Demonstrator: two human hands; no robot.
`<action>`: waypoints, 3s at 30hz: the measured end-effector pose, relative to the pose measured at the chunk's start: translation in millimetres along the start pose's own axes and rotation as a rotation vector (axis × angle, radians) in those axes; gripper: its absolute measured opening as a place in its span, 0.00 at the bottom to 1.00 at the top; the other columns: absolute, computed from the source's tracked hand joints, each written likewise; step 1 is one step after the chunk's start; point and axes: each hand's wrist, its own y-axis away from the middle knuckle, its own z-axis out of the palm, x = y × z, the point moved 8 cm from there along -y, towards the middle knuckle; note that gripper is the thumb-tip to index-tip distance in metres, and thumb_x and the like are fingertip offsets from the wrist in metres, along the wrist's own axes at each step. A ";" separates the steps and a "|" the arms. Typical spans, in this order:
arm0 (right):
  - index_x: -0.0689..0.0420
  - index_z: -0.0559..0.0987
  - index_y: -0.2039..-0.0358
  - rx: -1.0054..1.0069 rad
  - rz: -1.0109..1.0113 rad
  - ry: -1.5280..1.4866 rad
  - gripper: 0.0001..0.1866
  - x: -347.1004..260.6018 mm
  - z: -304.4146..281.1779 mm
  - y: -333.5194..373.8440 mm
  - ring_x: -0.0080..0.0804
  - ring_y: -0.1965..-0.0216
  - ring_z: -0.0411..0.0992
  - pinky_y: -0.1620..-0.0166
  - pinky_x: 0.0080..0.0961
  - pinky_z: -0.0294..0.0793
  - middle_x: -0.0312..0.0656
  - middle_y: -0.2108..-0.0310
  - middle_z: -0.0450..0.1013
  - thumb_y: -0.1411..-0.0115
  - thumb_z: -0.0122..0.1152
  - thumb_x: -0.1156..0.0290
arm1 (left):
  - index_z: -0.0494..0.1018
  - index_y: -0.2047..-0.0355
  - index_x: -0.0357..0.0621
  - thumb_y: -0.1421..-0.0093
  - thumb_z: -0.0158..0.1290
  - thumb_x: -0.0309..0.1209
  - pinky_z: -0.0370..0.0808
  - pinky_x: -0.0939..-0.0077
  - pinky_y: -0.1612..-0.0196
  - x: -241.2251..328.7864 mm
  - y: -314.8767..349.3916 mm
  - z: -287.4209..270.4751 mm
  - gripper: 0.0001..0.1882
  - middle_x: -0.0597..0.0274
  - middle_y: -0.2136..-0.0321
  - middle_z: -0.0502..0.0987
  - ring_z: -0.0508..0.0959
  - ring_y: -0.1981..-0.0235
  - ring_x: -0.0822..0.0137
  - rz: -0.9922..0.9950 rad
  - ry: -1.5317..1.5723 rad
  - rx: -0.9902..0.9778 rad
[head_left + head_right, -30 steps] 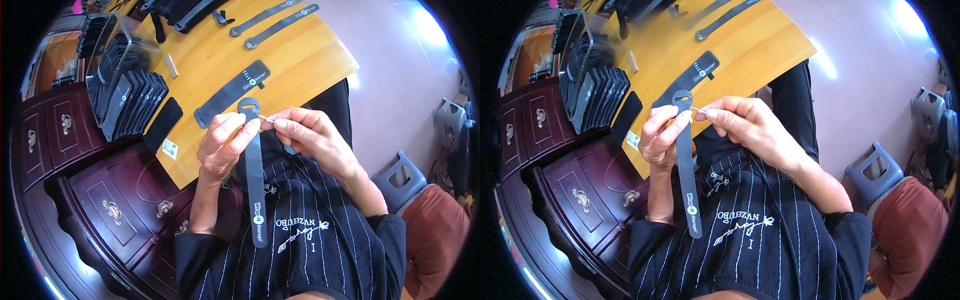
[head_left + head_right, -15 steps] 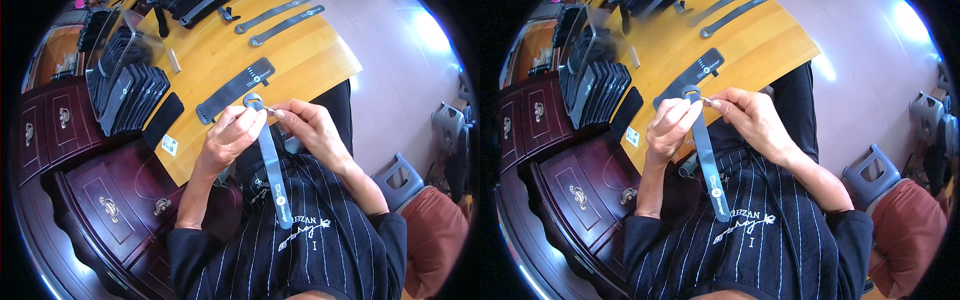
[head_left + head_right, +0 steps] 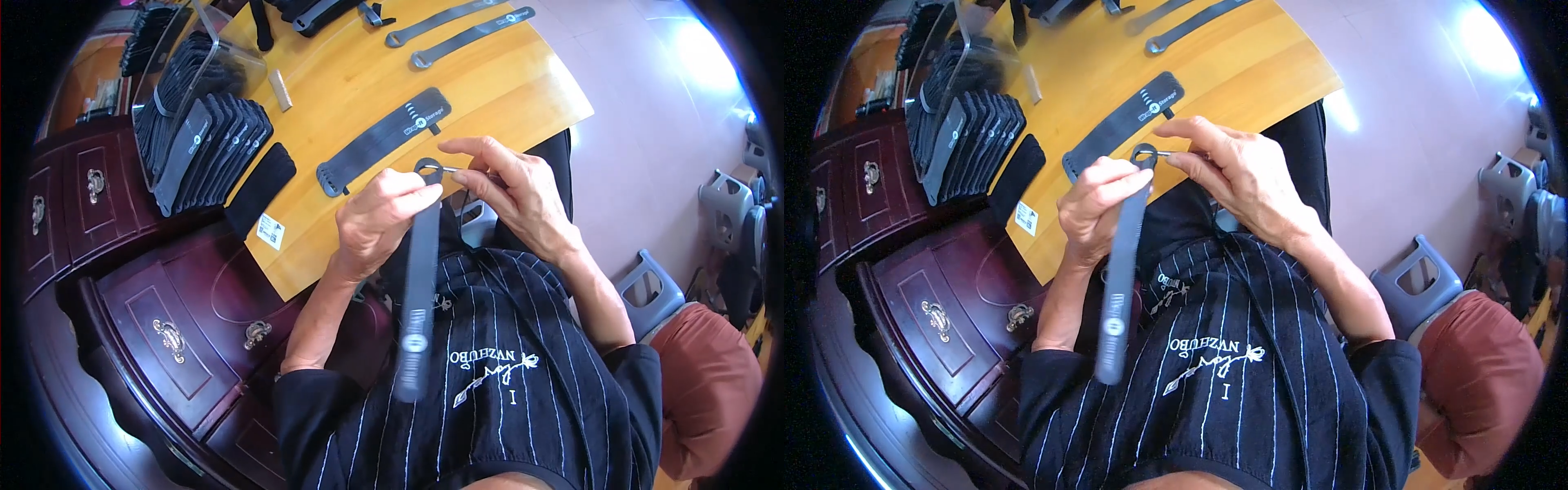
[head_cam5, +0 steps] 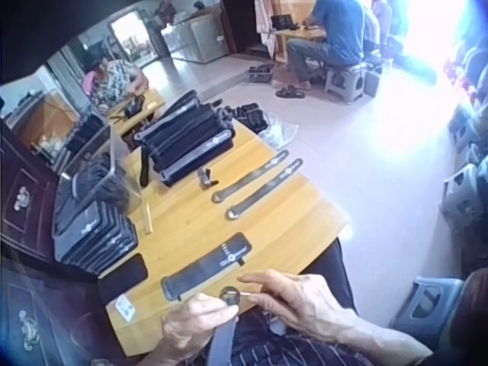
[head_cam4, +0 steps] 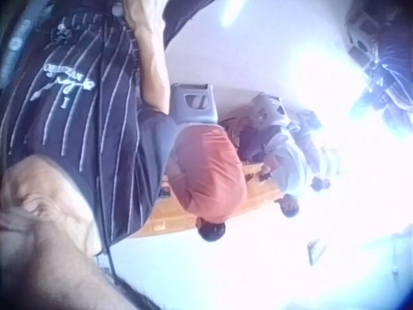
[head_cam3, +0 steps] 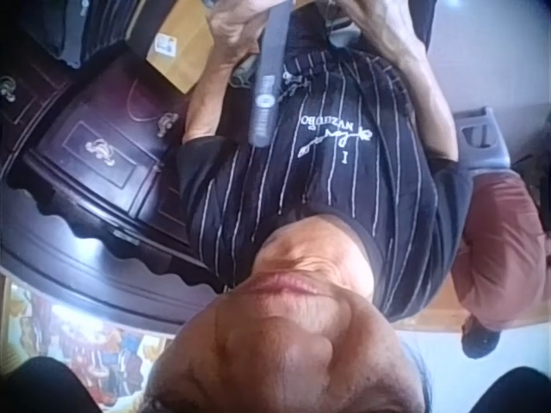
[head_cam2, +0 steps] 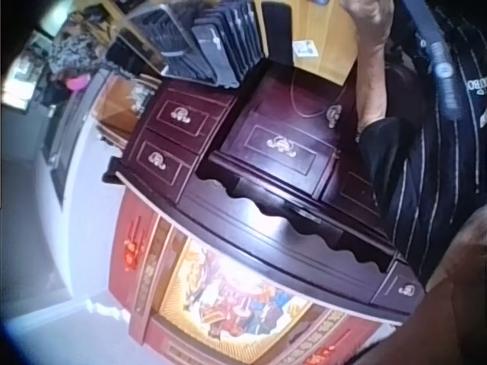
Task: The person is assembling plastic handles by inserting straps into slots using a small metal tool.
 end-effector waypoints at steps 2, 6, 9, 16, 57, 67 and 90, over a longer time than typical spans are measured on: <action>0.54 0.77 0.55 -0.004 -0.107 0.069 0.12 -7.6 -2.8 -5.6 0.40 0.69 0.76 0.66 0.29 0.74 0.45 0.72 0.76 0.38 0.56 0.65 | 0.75 0.67 0.33 0.45 0.56 0.17 0.80 0.74 0.68 -10.6 3.5 2.7 0.05 0.54 0.67 0.73 0.79 0.71 0.64 -0.179 0.245 0.071; 0.55 0.78 0.56 -0.077 -0.156 0.017 0.12 -15.9 -3.1 -10.2 0.40 0.68 0.76 0.65 0.29 0.74 0.44 0.71 0.76 0.39 0.57 0.67 | 0.75 0.64 0.35 0.43 0.57 0.23 0.79 0.75 0.68 -27.5 7.6 1.5 0.07 0.55 0.64 0.72 0.79 0.70 0.66 -0.296 0.475 0.083; 0.56 0.78 0.57 -0.108 -0.050 -0.102 0.11 -20.0 -6.1 -2.7 0.40 0.68 0.76 0.64 0.30 0.74 0.45 0.70 0.76 0.39 0.57 0.68 | 0.72 0.64 0.36 0.42 0.56 0.22 0.78 0.74 0.68 -37.1 4.3 -2.8 0.06 0.55 0.64 0.70 0.78 0.71 0.65 -0.234 0.714 0.262; 0.55 0.77 0.60 0.098 -0.134 0.235 0.09 -50.2 -15.5 11.1 0.38 0.72 0.76 0.70 0.29 0.74 0.40 0.73 0.74 0.41 0.58 0.69 | 0.69 0.67 0.35 0.41 0.57 0.24 0.76 0.75 0.69 -27.4 20.5 27.7 0.07 0.55 0.67 0.71 0.76 0.73 0.65 -0.431 0.813 0.540; 0.56 0.76 0.51 0.092 -0.152 0.080 0.15 -39.1 0.7 30.1 0.30 0.71 0.76 0.70 0.25 0.74 0.41 0.73 0.74 0.40 0.57 0.73 | 0.74 0.66 0.31 0.39 0.53 0.21 0.75 0.81 0.70 -23.7 24.6 36.0 0.04 0.57 0.72 0.77 0.76 0.74 0.71 -0.397 0.732 0.510; 0.57 0.77 0.54 0.269 -0.197 -0.015 0.13 -41.6 -12.3 23.7 0.30 0.74 0.75 0.71 0.22 0.75 0.40 0.74 0.73 0.41 0.58 0.77 | 0.74 0.69 0.31 0.39 0.52 0.21 0.73 0.81 0.70 -10.7 12.3 35.3 0.03 0.56 0.72 0.77 0.76 0.74 0.72 -0.309 0.627 0.452; 0.58 0.78 0.53 -0.173 0.038 -0.729 0.25 -37.3 1.9 -11.4 0.13 0.79 0.62 0.74 0.10 0.63 0.28 0.78 0.66 0.53 0.74 0.71 | 0.69 0.79 0.36 0.38 0.46 0.23 0.67 0.84 0.79 7.1 0.8 26.9 0.12 0.61 0.83 0.73 0.70 0.83 0.76 -0.654 0.808 0.309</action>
